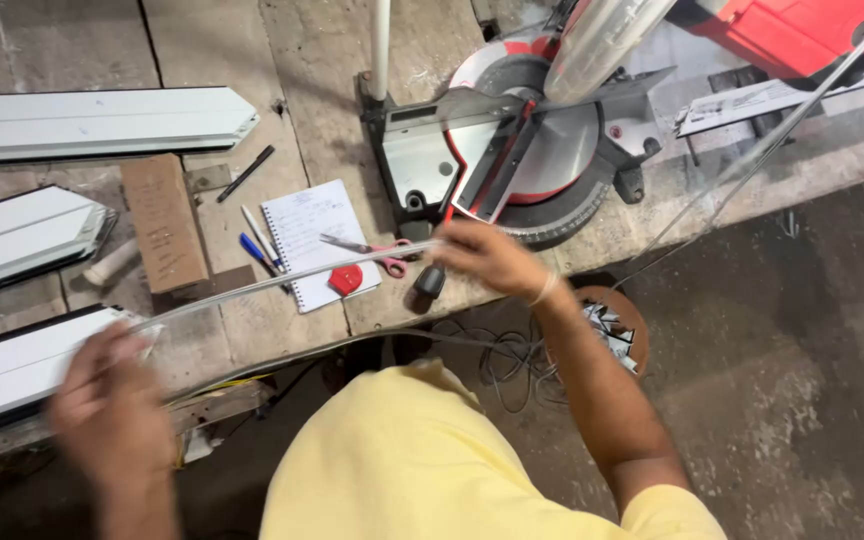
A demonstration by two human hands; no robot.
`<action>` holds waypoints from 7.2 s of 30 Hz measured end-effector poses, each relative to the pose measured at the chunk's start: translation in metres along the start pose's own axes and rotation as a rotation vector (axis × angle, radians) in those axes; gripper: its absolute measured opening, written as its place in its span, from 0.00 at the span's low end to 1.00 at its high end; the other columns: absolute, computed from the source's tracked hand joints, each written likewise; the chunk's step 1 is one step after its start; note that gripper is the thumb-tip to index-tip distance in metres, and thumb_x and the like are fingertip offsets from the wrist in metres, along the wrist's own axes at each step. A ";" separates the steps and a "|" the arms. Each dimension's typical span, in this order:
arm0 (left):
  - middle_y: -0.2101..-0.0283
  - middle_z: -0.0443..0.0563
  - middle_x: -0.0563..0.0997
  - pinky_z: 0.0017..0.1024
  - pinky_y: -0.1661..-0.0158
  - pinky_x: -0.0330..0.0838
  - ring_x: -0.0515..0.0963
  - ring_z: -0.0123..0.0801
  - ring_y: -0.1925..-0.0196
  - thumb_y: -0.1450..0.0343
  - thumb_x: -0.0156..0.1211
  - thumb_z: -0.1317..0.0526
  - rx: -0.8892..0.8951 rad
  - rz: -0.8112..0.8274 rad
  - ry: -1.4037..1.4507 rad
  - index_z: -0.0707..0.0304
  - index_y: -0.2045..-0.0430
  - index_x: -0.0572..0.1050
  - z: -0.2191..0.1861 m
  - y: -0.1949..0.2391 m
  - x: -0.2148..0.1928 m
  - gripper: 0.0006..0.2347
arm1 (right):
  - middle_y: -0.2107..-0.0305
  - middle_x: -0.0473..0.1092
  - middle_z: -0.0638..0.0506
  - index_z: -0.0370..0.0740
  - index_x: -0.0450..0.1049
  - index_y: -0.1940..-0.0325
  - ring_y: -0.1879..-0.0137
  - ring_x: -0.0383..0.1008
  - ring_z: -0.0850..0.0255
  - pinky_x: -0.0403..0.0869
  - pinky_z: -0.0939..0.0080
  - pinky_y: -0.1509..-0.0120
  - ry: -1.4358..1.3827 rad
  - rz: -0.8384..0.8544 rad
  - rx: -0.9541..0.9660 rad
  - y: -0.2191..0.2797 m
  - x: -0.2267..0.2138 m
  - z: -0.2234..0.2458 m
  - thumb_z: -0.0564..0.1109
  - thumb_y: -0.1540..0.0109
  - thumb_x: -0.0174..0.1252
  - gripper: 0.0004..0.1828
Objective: The worker is preparing, measuring, and finishing white metal profiles on a fabrication floor, using tools like scissors to trim edges and inspecting the pieces near a miter saw.
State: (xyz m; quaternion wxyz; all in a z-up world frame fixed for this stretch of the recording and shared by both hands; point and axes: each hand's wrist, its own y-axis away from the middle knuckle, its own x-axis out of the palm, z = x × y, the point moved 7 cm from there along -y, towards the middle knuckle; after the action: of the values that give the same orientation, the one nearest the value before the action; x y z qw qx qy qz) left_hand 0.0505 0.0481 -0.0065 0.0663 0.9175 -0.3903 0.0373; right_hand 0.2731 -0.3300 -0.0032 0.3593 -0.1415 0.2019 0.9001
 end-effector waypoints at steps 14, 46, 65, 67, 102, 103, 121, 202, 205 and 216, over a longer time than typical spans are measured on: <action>0.58 0.53 0.80 0.27 0.60 0.73 0.79 0.32 0.60 0.26 0.59 0.67 0.076 0.136 -0.679 0.65 0.53 0.80 0.117 0.018 0.057 0.09 | 0.80 0.61 0.61 0.38 0.75 0.49 0.79 0.56 0.76 0.59 0.75 0.76 -1.052 -0.269 -0.521 0.030 -0.123 0.087 0.56 0.25 0.48 0.20; 0.70 0.52 0.86 0.26 0.67 0.77 0.82 0.27 0.69 0.30 0.64 0.62 -0.075 0.805 -0.422 0.68 0.65 0.81 0.004 0.059 0.166 0.08 | 0.36 0.68 0.43 0.37 0.68 0.33 0.27 0.67 0.46 0.69 0.45 0.22 0.505 -0.366 -0.507 0.083 -0.032 0.183 0.56 0.40 0.69 0.37; 0.72 0.53 0.82 0.35 0.66 0.76 0.80 0.34 0.70 0.28 0.63 0.53 -0.037 0.803 -0.548 0.66 0.69 0.80 -0.007 0.048 0.130 0.13 | 0.42 0.68 0.41 0.36 0.70 0.38 0.36 0.69 0.52 0.74 0.49 0.34 0.213 -0.093 -0.233 0.034 0.063 0.078 0.41 0.40 0.64 0.26; 0.71 0.54 0.82 0.37 0.65 0.75 0.80 0.36 0.70 0.27 0.63 0.52 0.073 0.843 -0.562 0.66 0.69 0.80 -0.013 0.045 0.122 0.14 | 0.46 0.72 0.42 0.37 0.71 0.39 0.38 0.72 0.52 0.73 0.49 0.33 0.227 0.049 -0.091 0.026 0.044 0.034 0.43 0.40 0.66 0.26; 0.67 0.58 0.84 0.44 0.63 0.75 0.83 0.50 0.64 0.27 0.61 0.54 0.095 0.499 -0.707 0.60 0.59 0.80 -0.017 0.050 0.172 0.11 | 0.58 0.74 0.45 0.37 0.73 0.43 0.53 0.76 0.54 0.75 0.53 0.50 0.059 0.233 -0.363 -0.023 0.061 0.048 0.42 0.39 0.62 0.19; 0.67 0.58 0.84 0.44 0.63 0.75 0.83 0.50 0.64 0.27 0.61 0.54 0.094 0.486 -0.708 0.60 0.59 0.80 -0.017 0.051 0.162 0.11 | 0.58 0.74 0.45 0.37 0.73 0.43 0.53 0.76 0.54 0.75 0.53 0.50 0.060 0.244 -0.370 -0.031 0.047 0.036 0.42 0.39 0.62 0.19; 0.74 0.60 0.83 0.44 0.66 0.74 0.84 0.47 0.70 0.26 0.56 0.49 -0.127 0.525 -0.728 0.64 0.69 0.79 0.031 0.014 0.119 0.16 | 0.67 0.76 0.47 0.40 0.81 0.51 0.63 0.75 0.57 0.74 0.57 0.57 0.212 0.378 -0.322 -0.074 0.092 0.061 0.43 0.36 0.67 0.10; 0.55 0.48 0.69 0.37 0.49 0.72 0.70 0.29 0.55 0.34 0.61 0.59 -0.056 -0.244 0.816 0.53 0.30 0.54 -0.050 -0.081 0.114 0.34 | 0.63 0.74 0.49 0.29 0.78 0.57 0.61 0.75 0.67 0.75 0.68 0.53 -0.554 0.009 -0.165 -0.033 0.059 0.067 0.34 0.36 0.64 0.05; 0.55 0.48 0.69 0.37 0.48 0.72 0.70 0.29 0.55 0.34 0.61 0.59 -0.054 -0.239 0.814 0.54 0.30 0.53 -0.050 -0.082 0.114 0.35 | 0.62 0.74 0.49 0.29 0.77 0.56 0.61 0.75 0.68 0.77 0.68 0.55 -0.638 0.007 -0.109 -0.033 0.060 0.062 0.34 0.37 0.63 0.06; 0.54 0.49 0.69 0.38 0.47 0.72 0.71 0.30 0.54 0.34 0.62 0.59 -0.025 -0.206 0.804 0.55 0.28 0.52 -0.049 -0.084 0.118 0.37 | 0.63 0.75 0.48 0.30 0.78 0.59 0.63 0.77 0.67 0.79 0.68 0.59 -0.595 0.035 -0.069 -0.038 0.063 0.065 0.35 0.38 0.64 0.05</action>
State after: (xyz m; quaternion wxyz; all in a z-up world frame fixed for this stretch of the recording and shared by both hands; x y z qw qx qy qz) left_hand 0.1915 0.0291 0.0480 0.2282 0.8633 -0.2398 0.3810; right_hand 0.2486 -0.2377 0.0183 0.3820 0.1200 0.0596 0.9144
